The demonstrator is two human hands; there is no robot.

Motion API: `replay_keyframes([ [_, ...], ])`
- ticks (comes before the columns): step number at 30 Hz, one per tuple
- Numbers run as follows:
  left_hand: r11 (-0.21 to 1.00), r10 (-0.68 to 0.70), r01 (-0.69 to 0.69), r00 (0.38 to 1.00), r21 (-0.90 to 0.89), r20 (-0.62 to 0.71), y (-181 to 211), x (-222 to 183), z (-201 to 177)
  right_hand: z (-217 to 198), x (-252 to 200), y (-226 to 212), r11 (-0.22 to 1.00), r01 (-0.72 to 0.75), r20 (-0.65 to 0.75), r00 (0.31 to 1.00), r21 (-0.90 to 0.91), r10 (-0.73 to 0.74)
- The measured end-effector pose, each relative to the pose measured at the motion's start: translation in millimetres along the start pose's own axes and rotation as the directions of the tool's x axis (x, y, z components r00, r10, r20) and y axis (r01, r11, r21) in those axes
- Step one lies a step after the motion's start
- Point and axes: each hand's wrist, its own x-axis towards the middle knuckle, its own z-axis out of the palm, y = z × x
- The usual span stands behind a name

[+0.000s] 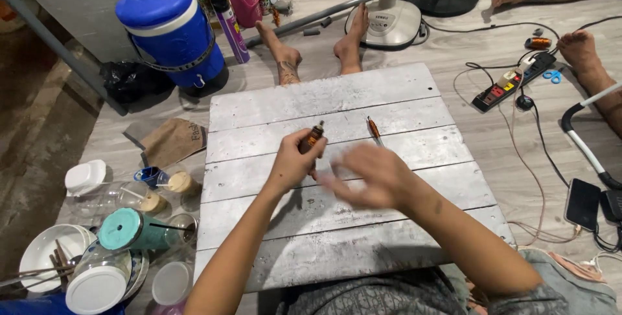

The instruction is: Winding copper wire around a small motor rotor using a pen as a guide to ensure even distribution.

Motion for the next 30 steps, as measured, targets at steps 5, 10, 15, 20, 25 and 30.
replay_keyframes([
  [5, 0.986, 0.145, -0.147, 0.989, 0.079, 0.03, 36, -13, 10, 29, -33, 43, 0.863, -0.502, 0.2, 0.853, 0.057, 0.483],
  [10, 0.989, 0.135, -0.137, 0.99, 0.058, 0.049, 32, -15, -1, 28, -47, 46, 0.644, -0.696, 0.31, 0.718, 0.317, 0.623],
  [15, 0.99, 0.12, -0.126, 0.989, 0.069, 0.082, 18, -18, -10, 39, -62, 47, 0.541, -0.811, 0.496, 0.573, 0.224, 0.653],
  [20, 0.981, 0.101, -0.128, 0.98, 0.149, 0.174, -2, -14, -17, 48, -72, 56, 0.724, -0.68, 0.424, 0.693, 0.115, 0.584],
  [25, 0.98, 0.079, -0.119, 0.968, 0.159, 0.237, -8, -11, -22, 40, -70, 55, 0.74, -0.657, 0.417, 0.718, 0.141, 0.558],
  [30, 0.98, 0.027, -0.087, 0.949, 0.179, 0.314, -6, -11, -26, 35, -71, 60, 0.678, -0.689, 0.468, 0.701, 0.254, 0.537],
])
